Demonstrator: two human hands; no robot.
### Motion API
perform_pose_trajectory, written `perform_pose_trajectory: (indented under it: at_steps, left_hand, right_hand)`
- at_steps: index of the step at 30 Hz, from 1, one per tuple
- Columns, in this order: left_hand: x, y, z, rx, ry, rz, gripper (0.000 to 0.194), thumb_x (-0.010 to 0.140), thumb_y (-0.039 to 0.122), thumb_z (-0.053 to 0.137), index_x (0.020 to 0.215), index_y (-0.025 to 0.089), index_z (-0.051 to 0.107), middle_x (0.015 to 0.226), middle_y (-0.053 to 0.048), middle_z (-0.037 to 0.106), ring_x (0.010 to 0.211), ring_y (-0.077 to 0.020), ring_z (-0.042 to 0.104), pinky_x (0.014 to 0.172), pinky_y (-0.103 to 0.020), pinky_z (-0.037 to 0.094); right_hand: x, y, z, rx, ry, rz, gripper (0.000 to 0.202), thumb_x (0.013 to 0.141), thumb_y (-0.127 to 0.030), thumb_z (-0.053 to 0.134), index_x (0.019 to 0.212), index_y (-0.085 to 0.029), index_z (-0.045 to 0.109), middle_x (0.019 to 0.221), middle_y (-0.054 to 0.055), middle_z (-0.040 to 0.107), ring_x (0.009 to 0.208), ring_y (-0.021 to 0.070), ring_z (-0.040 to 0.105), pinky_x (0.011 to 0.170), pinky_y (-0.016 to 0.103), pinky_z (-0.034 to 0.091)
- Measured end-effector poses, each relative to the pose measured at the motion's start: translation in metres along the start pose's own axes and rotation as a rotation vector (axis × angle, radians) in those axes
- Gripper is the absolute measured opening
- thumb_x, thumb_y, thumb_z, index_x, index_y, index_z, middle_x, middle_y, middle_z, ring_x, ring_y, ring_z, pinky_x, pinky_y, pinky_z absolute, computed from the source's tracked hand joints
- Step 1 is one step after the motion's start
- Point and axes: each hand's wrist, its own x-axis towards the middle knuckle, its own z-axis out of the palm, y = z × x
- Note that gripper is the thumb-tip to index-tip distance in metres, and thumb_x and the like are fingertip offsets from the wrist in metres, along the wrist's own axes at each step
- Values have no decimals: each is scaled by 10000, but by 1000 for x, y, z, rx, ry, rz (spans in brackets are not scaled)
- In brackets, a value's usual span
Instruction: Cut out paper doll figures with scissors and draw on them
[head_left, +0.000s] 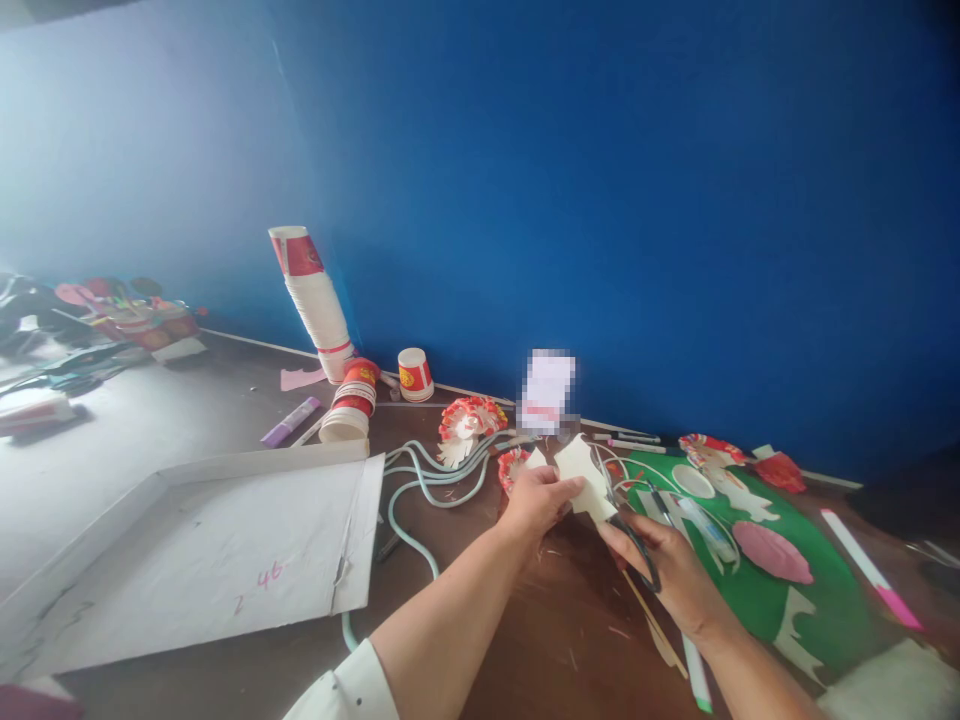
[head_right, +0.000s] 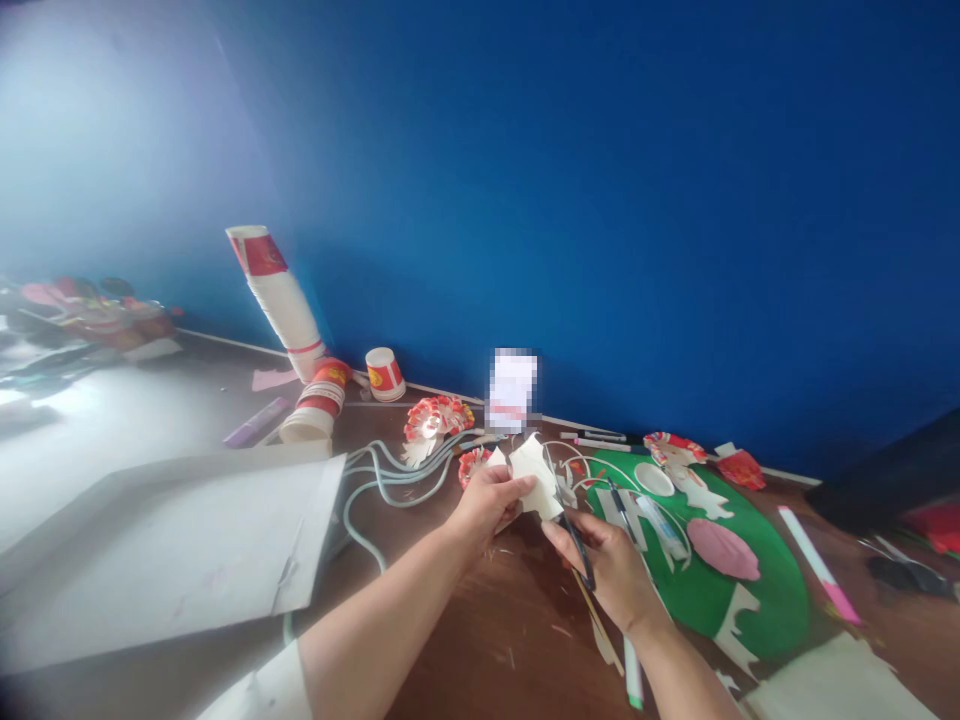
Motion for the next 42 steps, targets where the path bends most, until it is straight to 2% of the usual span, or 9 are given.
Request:
perform_pose_trajectory:
  at_steps: [8, 11, 14, 21, 29, 35, 42]
  left_hand:
    - [-4, 4, 2, 7, 5, 7, 461, 504, 502, 819, 629, 139, 563, 422, 60, 377, 389, -31, 280, 410, -212, 145]
    - [-5, 5, 2, 17, 7, 8, 461, 505, 506, 816, 639, 139, 571, 426, 62, 380, 391, -32, 278, 406, -212, 145]
    - [-5, 5, 2, 22, 3, 10, 453, 515, 501, 812, 635, 142, 564, 427, 59, 388, 390, -33, 283, 403, -210, 144]
    - [-2, 3, 0, -13, -15, 27, 438, 519, 455, 821, 611, 139, 532, 422, 56, 393, 375, -24, 283, 404, -208, 156]
    - [-3, 3, 0, -29, -24, 29, 432, 537, 443, 815, 605, 143, 511, 433, 63, 383, 374, -20, 289, 407, -197, 150]
    - [-2, 2, -1, -23, -22, 19, 417, 545, 434, 810, 612, 143, 519, 415, 67, 373, 360, -23, 282, 401, -200, 150]
    - [-2, 2, -1, -17, -23, 32, 424, 551, 442, 808, 602, 148, 507, 427, 62, 383, 376, -25, 298, 409, -196, 164]
  right_hand:
    - [1, 3, -4, 16, -60, 32, 373, 725, -588, 593, 613, -233, 592, 548, -20, 521, 562, 168, 468, 527, 272, 361]
    - [2, 3, -9, 53, -139, 53, 288, 727, -512, 646, 659, -233, 626, 568, -24, 535, 577, 166, 479, 541, 266, 375]
    - [3, 2, -12, 79, -174, 72, 276, 732, -504, 654, 676, -234, 643, 558, -27, 535, 556, 161, 472, 524, 264, 369]
    - [-1, -2, -6, 51, -57, 36, 371, 725, -567, 636, 573, -230, 603, 504, -26, 503, 510, 153, 459, 498, 269, 352]
    - [0, 1, -7, 45, -88, 70, 380, 733, -589, 633, 630, -224, 641, 498, -35, 496, 501, 143, 465, 494, 253, 350]
    - [4, 4, -13, 36, -196, 69, 339, 743, -555, 643, 666, -225, 660, 536, -24, 543, 535, 152, 501, 511, 249, 385]
    - [3, 8, -10, 55, -162, 103, 376, 746, -583, 628, 666, -217, 655, 517, -26, 511, 514, 142, 476, 494, 248, 370]
